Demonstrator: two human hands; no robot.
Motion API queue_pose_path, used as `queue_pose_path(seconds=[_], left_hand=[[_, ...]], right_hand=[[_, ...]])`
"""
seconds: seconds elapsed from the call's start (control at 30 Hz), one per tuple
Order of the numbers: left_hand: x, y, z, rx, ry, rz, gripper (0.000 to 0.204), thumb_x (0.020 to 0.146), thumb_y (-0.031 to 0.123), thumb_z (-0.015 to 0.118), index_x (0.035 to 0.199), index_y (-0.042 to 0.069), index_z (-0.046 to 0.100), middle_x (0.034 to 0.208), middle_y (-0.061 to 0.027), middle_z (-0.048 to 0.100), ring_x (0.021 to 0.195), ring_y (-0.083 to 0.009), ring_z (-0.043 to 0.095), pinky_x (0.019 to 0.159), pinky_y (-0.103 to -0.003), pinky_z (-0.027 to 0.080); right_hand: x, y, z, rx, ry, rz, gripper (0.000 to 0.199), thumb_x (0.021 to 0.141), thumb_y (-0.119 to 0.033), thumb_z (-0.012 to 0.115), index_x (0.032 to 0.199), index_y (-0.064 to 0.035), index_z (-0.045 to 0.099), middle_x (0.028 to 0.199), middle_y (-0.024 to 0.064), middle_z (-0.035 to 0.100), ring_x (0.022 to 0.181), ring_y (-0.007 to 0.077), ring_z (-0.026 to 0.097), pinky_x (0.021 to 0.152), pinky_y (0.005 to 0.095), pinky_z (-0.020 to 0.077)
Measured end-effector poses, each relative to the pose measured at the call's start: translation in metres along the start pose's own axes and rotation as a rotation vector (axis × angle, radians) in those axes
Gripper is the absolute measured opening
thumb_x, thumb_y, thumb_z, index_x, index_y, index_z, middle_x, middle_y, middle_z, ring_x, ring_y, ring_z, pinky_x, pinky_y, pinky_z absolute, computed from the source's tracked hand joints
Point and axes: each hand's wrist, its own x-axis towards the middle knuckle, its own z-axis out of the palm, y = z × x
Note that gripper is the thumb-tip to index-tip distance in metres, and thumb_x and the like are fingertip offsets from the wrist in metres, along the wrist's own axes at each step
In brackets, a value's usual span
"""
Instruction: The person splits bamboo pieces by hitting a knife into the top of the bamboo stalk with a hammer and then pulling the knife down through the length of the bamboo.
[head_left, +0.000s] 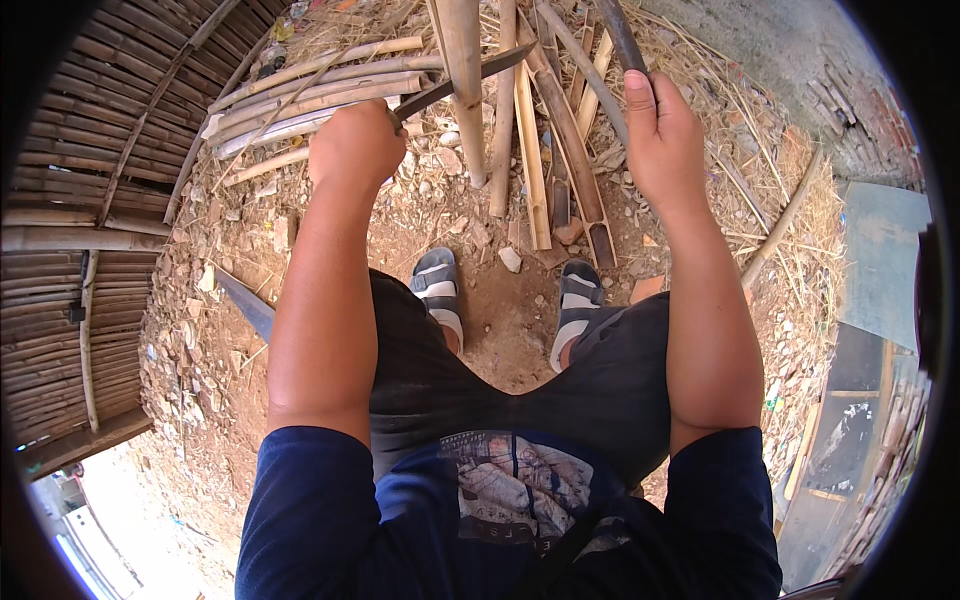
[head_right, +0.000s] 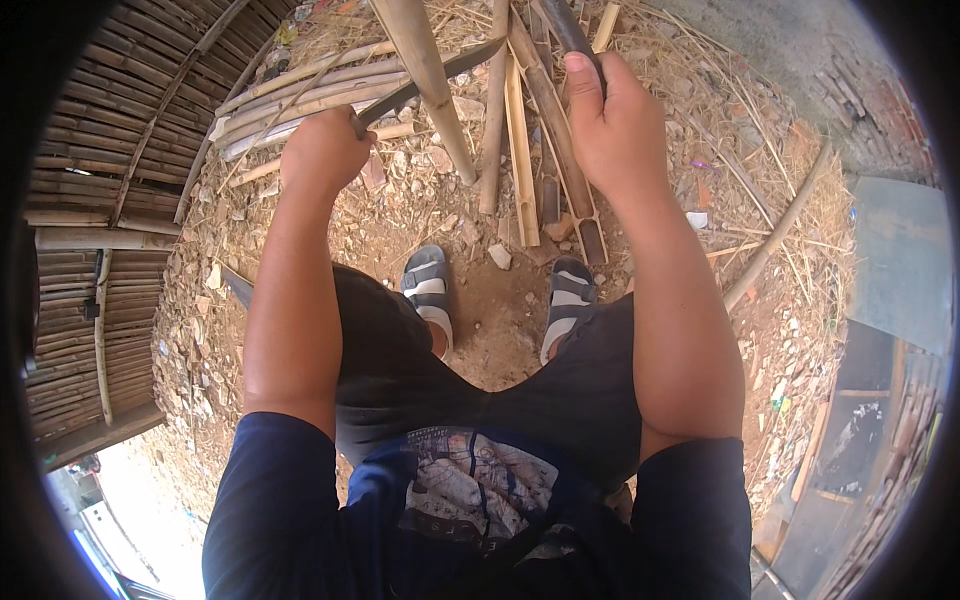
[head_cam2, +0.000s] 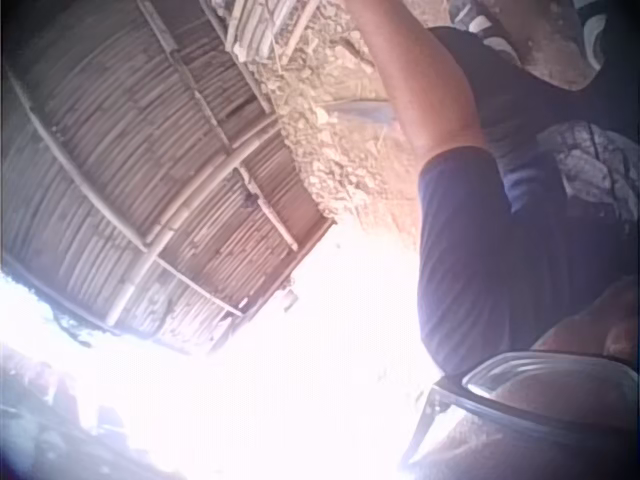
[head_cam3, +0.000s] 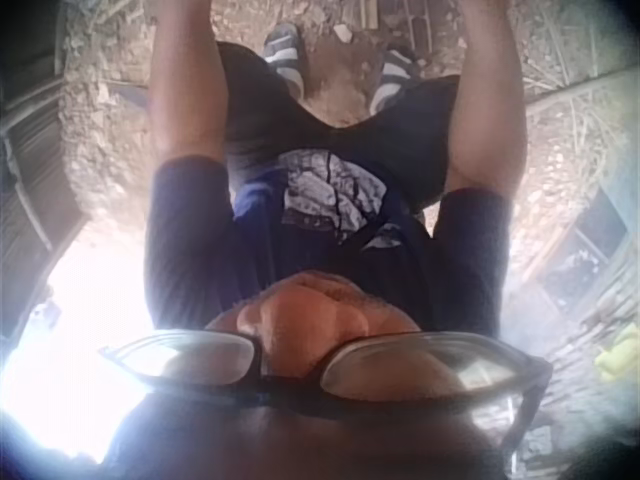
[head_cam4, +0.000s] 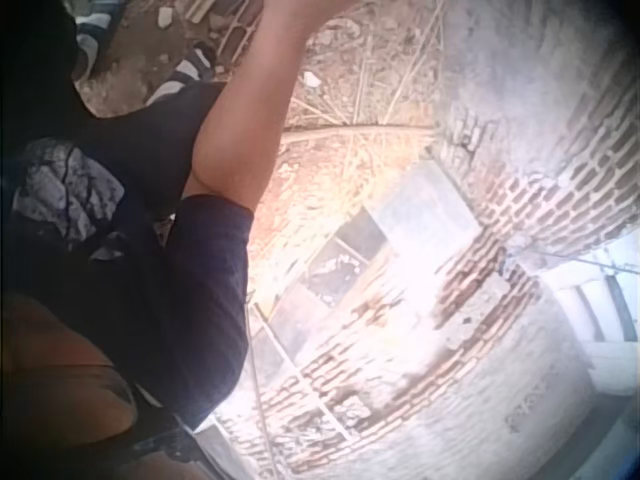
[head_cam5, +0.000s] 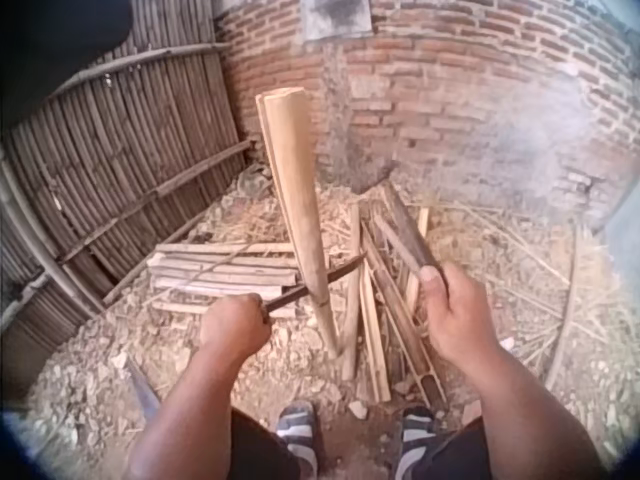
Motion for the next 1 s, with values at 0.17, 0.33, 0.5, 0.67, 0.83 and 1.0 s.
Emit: queue_pose_path(seconds=[0.17,0.33,0.5,0.67,0.83,1.0], left_hand=[[0.003,-0.001,0.003,0.004,0.007,0.015,0.029,0.089,0.034,0.074,0.107,0.011,0.073,0.103,-0.0136,0.076,0.101,-0.0333,0.072,0.087,-0.047,0.057],[-0.002,0.000,-0.002,0.028,-0.011,0.015,0.030,0.091,0.034,0.072,0.111,0.011,0.074,0.105,-0.0138,0.076,0.101,-0.0339,0.073,0.087,-0.047,0.058],[0.002,-0.001,0.000,0.014,0.008,0.016,0.032,0.090,0.035,0.073,0.111,0.011,0.074,0.105,-0.0147,0.076,0.101,-0.0355,0.072,0.086,-0.049,0.058],[-0.001,0.000,-0.004,0.009,-0.017,0.005,0.032,0.091,0.036,0.072,0.110,0.011,0.073,0.105,-0.0147,0.076,0.101,-0.0353,0.072,0.086,-0.049,0.058],[0.000,-0.005,0.006,0.030,0.020,0.004,0.030,0.090,0.035,0.072,0.110,0.012,0.073,0.104,-0.0138,0.076,0.101,-0.0343,0.072,0.086,-0.048,0.058],[0.000,0.004,-0.004,0.017,-0.002,-0.009,0.031,0.090,0.035,0.072,0.111,0.011,0.073,0.103,-0.0135,0.076,0.100,-0.0341,0.072,0.086,-0.048,0.058]], right_hand=[[-0.005,0.023,0.034,-0.200,-0.274,0.125,0.052,0.108,-0.049,0.046,0.104,-0.0010,0.064,0.076,0.0201,0.067,0.073,0.0419,0.068,0.067,0.0504,0.0517],[0.005,0.010,0.008,-0.082,-0.149,0.132,0.055,0.108,-0.051,0.045,0.098,-0.0013,0.065,0.076,0.0180,0.067,0.074,0.0381,0.067,0.068,0.0470,0.0503],[0.000,0.007,0.012,0.075,0.030,0.088,0.055,0.108,-0.051,0.045,0.094,-0.0017,0.064,0.075,0.0186,0.067,0.073,0.0378,0.067,0.069,0.0480,0.0495],[-0.006,0.036,0.038,-0.213,-0.248,0.110,0.054,0.107,-0.051,0.047,0.094,-0.0016,0.064,0.074,0.0196,0.066,0.073,0.0417,0.067,0.071,0.0521,0.0504],[0.006,0.001,0.010,0.030,-0.010,0.093,0.052,0.108,-0.049,0.048,0.092,-0.0024,0.063,0.071,0.0169,0.066,0.071,0.0382,0.068,0.067,0.0495,0.0503],[-0.005,0.008,0.022,0.067,0.067,0.060,0.044,0.109,-0.045,0.048,0.101,-0.0031,0.060,0.074,0.0186,0.067,0.071,0.0386,0.068,0.065,0.0487,0.0501]])
